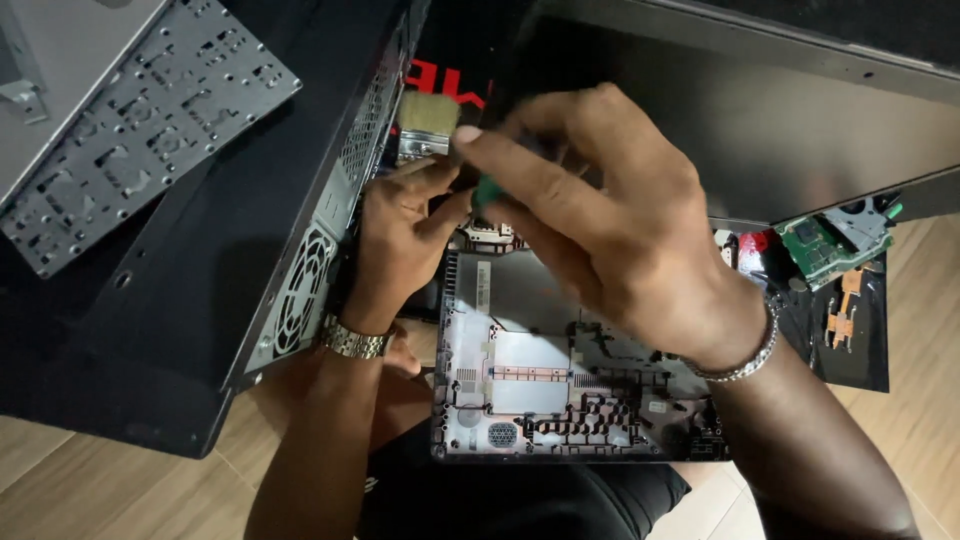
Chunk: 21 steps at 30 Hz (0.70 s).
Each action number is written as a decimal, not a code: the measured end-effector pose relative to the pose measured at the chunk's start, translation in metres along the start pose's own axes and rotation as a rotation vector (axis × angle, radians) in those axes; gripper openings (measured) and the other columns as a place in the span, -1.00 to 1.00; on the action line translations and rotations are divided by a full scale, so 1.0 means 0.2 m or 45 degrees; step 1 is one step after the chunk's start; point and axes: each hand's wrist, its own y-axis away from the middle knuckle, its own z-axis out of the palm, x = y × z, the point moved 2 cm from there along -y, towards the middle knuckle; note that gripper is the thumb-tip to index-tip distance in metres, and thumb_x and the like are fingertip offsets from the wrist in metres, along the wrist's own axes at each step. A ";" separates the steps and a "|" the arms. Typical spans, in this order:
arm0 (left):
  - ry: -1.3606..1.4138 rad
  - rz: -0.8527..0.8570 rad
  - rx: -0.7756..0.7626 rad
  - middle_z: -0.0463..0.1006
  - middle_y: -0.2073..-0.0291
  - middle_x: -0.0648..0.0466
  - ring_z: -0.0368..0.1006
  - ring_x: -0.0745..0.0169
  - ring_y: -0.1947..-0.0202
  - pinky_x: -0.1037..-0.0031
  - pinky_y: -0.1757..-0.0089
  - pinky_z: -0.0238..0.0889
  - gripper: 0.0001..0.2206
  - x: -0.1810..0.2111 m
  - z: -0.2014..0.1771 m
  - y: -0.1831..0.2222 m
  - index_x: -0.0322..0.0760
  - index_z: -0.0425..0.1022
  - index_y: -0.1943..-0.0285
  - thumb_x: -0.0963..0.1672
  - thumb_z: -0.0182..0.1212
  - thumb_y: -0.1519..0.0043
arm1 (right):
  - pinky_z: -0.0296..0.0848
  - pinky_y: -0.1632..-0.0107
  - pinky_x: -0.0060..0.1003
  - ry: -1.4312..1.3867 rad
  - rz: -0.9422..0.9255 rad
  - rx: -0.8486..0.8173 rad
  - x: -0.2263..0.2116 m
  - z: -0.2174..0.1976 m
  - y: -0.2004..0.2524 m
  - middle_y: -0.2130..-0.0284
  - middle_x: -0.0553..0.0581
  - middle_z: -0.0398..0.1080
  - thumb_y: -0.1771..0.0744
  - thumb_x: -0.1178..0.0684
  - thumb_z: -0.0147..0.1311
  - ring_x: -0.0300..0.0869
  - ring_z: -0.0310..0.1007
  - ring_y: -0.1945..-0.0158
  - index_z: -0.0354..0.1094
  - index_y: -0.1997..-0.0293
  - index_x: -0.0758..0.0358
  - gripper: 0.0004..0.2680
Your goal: A person cleans the interior of a laptop with a brush and uses a screwdriver to remove the screen assembly.
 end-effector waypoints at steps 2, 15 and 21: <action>-0.019 -0.027 0.025 0.66 0.14 -0.09 0.61 0.13 0.20 0.45 0.21 0.59 -0.88 -0.03 0.00 0.01 -0.42 0.58 0.00 -0.27 0.25 -0.31 | 0.40 -0.01 -0.01 -0.023 0.002 0.042 0.00 0.00 -0.01 -0.04 0.53 0.43 -0.50 0.31 0.10 0.20 0.47 -0.01 0.24 -0.31 0.49 -0.79; 0.326 -0.117 0.043 0.63 0.11 -0.04 0.59 0.16 0.07 0.45 0.09 0.56 -0.81 -0.05 0.00 0.02 -0.37 0.54 0.07 -0.10 0.20 -0.35 | 0.43 0.17 -0.15 -0.021 -0.008 0.032 -0.01 0.02 0.00 -0.11 0.54 0.32 -0.38 0.25 0.07 0.07 0.40 0.14 0.31 -0.22 0.52 -0.74; 0.131 -0.032 0.008 0.60 -0.09 -0.13 0.59 0.00 -0.11 0.34 -0.07 0.58 -0.74 -0.02 0.00 0.02 -0.36 0.49 -0.18 -0.14 0.21 -0.37 | 0.59 -0.09 0.02 -0.046 -0.017 0.038 0.02 0.03 0.01 -0.17 0.60 0.35 -0.48 0.25 -0.06 0.31 0.54 -0.16 0.23 -0.31 0.47 -0.78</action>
